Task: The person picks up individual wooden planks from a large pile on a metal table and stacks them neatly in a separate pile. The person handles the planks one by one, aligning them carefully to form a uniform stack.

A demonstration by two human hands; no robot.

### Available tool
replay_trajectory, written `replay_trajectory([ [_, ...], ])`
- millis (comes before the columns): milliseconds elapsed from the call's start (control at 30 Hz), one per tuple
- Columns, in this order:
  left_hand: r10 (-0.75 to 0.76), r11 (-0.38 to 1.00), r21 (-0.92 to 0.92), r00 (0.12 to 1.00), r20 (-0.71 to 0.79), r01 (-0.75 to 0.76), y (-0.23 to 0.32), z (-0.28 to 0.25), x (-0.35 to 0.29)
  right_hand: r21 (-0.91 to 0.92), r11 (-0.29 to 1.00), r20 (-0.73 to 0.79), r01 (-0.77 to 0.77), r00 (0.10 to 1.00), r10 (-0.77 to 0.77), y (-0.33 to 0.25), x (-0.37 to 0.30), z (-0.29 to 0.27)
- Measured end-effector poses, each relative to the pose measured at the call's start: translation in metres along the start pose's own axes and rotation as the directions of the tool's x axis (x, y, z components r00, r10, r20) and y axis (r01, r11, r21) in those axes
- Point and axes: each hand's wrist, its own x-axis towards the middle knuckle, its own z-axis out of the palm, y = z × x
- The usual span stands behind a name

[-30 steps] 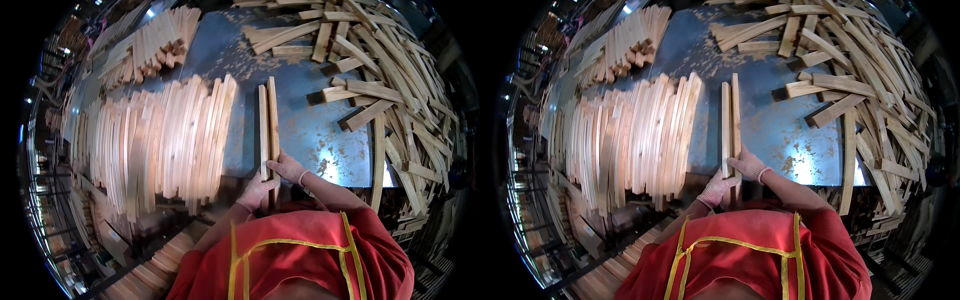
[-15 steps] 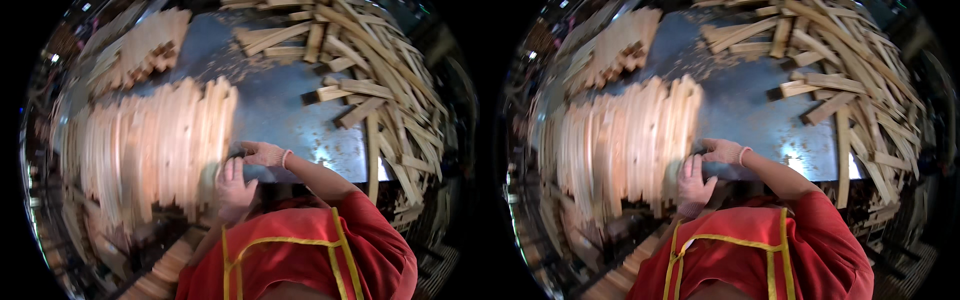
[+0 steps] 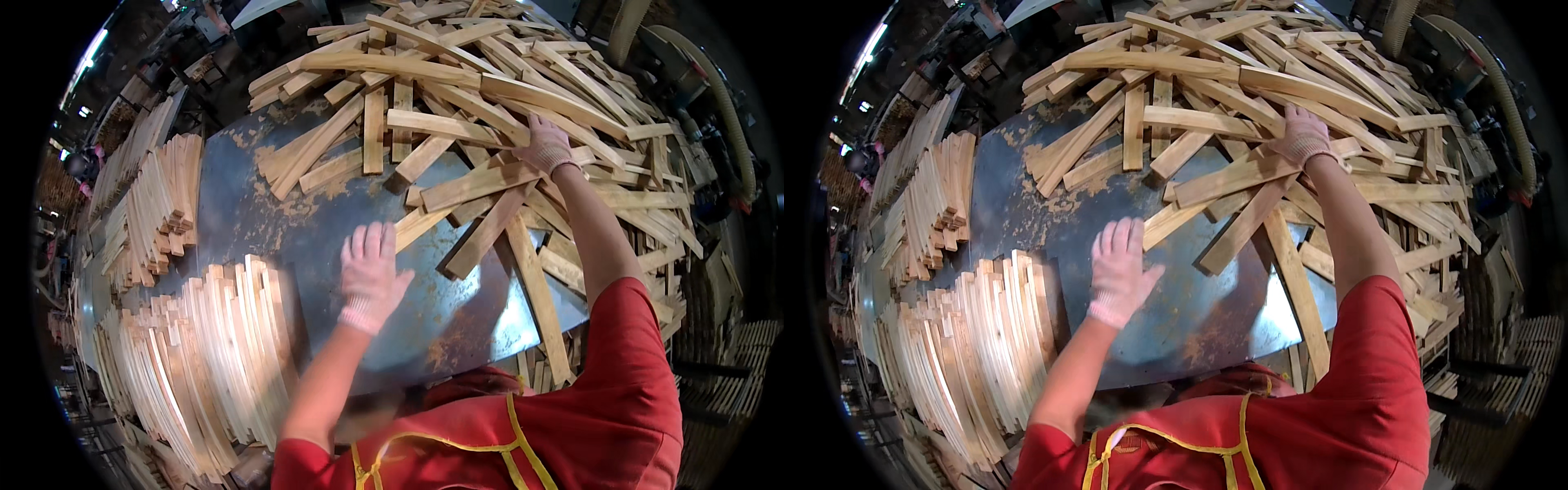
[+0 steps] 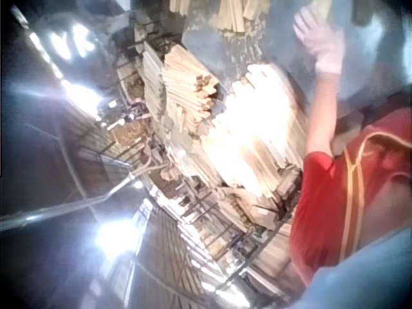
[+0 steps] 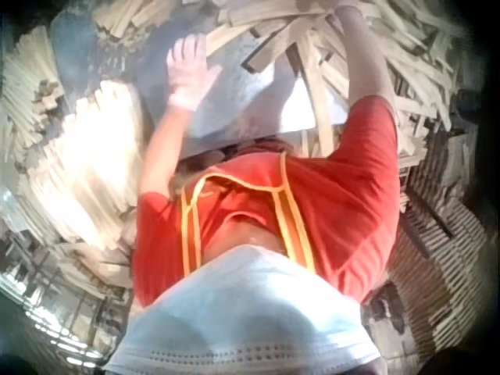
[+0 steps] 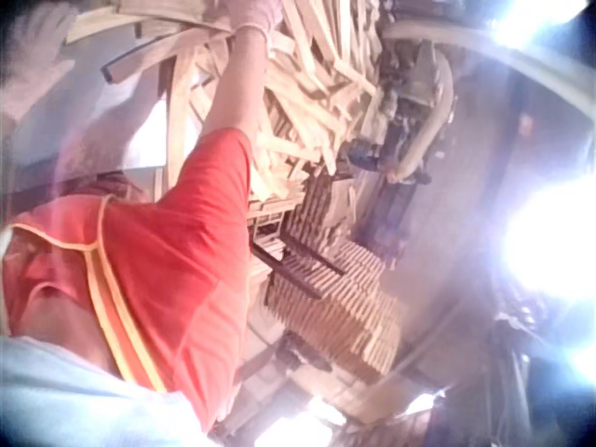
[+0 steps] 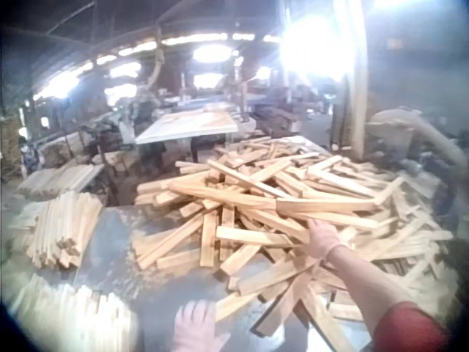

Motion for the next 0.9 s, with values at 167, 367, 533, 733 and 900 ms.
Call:
replay_trajectory([
  [167,-0.188,0.981,0.119,0.88,0.435,0.151,0.027,0.043,0.072,0.085,0.993,0.18,-0.088,0.981,0.071,0.023,0.015,0.034],
  [367,-0.201,0.968,0.21,0.926,0.32,0.138,0.031,0.016,-0.017,0.555,0.832,0.321,0.0,0.922,-0.215,0.088,-0.062,0.052],
  [533,-0.456,0.881,0.279,0.845,0.279,0.383,-0.074,-0.067,-0.134,0.867,0.412,0.365,-0.279,0.919,-0.146,0.065,-0.181,0.024],
  [733,-0.545,-0.168,-0.612,0.444,0.711,0.773,-0.047,-0.054,-0.278,0.901,0.075,0.427,-0.426,0.845,-0.324,-0.081,-0.309,0.084],
  [900,-0.458,-0.467,-0.71,0.543,0.704,0.527,-0.012,-0.01,-0.36,0.939,0.28,0.319,-0.198,0.805,-0.501,-0.245,-0.426,0.158],
])
